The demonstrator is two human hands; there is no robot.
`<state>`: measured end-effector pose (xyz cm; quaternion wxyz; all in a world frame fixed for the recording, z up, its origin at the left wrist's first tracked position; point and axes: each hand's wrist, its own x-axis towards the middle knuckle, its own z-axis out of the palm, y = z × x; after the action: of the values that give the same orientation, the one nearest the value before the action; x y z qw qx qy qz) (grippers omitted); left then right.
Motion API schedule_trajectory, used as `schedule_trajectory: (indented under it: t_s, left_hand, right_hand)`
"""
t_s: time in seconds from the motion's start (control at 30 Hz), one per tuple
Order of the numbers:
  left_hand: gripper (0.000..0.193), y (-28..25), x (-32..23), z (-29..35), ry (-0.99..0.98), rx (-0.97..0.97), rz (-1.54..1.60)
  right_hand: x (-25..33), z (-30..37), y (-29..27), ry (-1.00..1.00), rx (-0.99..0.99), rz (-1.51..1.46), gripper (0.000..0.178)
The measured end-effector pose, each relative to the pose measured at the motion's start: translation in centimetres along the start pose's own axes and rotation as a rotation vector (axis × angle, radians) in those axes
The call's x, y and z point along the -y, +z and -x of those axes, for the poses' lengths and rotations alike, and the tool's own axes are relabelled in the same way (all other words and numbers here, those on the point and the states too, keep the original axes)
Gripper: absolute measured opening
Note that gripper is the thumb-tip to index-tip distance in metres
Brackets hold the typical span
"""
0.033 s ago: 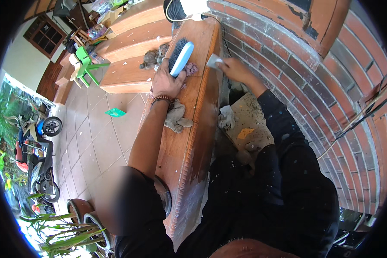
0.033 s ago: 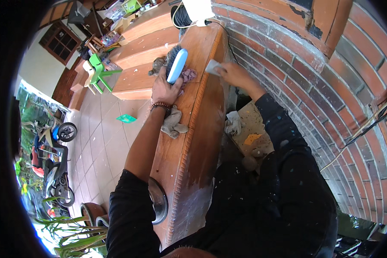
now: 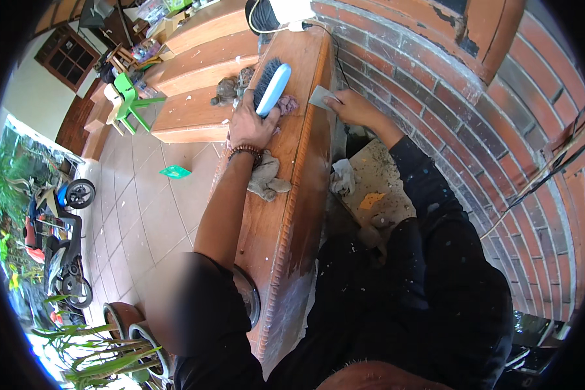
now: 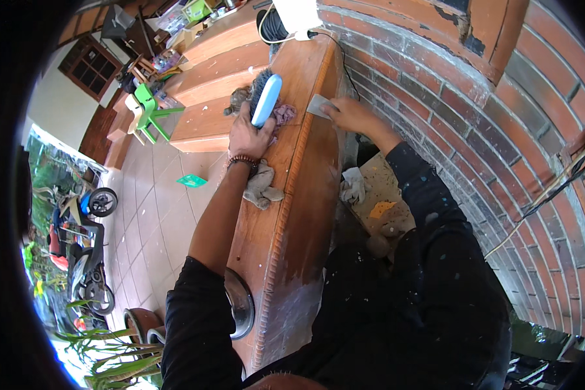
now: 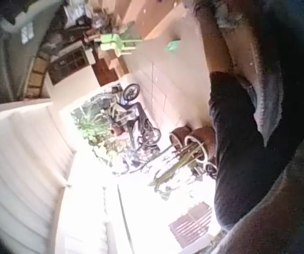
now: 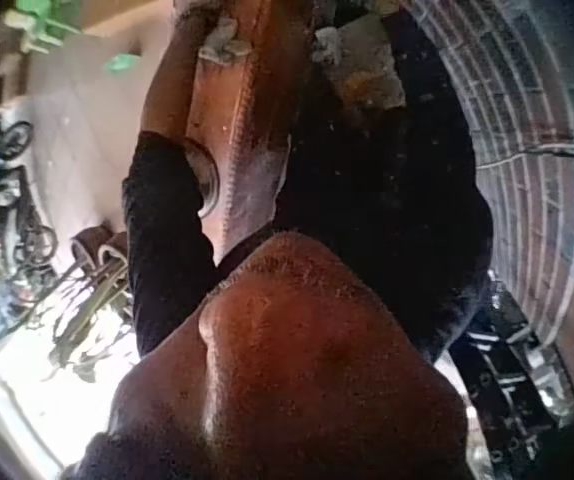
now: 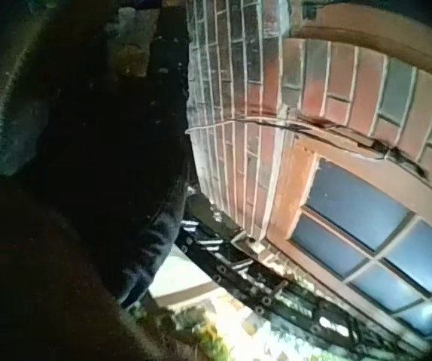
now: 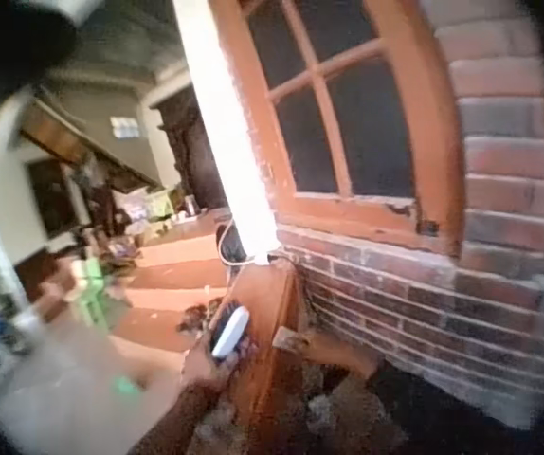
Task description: The recorder is sanding and cleaning a wooden cabinet or chest on a patio.
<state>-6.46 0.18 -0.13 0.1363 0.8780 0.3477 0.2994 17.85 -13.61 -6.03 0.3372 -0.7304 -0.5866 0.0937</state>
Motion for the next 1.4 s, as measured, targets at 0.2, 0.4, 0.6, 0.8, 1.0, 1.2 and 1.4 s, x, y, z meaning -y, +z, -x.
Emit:
schedule_trajectory:
  t_s: [0.2, 0.4, 0.6, 0.8, 1.0, 1.2, 1.4]
  left_hand:
    - [0.049, 0.4, -0.2, 0.0, 0.013, -0.002, 0.017]
    - [0.049, 0.2, 0.1, -0.3, 0.061, -0.045, -0.015]
    - [0.052, 0.9, 0.5, -0.1, 0.094, -0.046, -0.015]
    - [0.055, 2.1, 0.1, -0.5, 0.106, -0.047, -0.014]
    - [0.059, 0.9, 0.7, -0.7, 0.105, -0.017, 0.049]
    - [0.050, 1.3, 0.3, -0.3, 0.139, -0.065, 0.027]
    - [0.047, -0.5, 1.3, 0.3, 0.117, -0.110, 0.008]
  right_hand:
    - [-1.1, 0.6, -2.0, -0.040, 0.055, 0.051, 0.044]
    - [-1.1, -0.3, -0.5, 0.020, -0.161, -0.147, 0.046]
    - [0.4, -1.3, 2.4, -0.154, 0.004, -0.201, 0.049]
    - [-1.9, -0.8, 1.7, -0.028, -0.193, -0.135, 0.046]
    - [0.5, -1.1, 2.4, 0.059, -0.364, -0.114, 0.042]
    - [0.5, 0.7, 4.1, 0.150, -0.407, -0.141, 0.042]
    - [2.2, -1.1, 6.8, 0.025, -0.461, -0.233, 0.041]
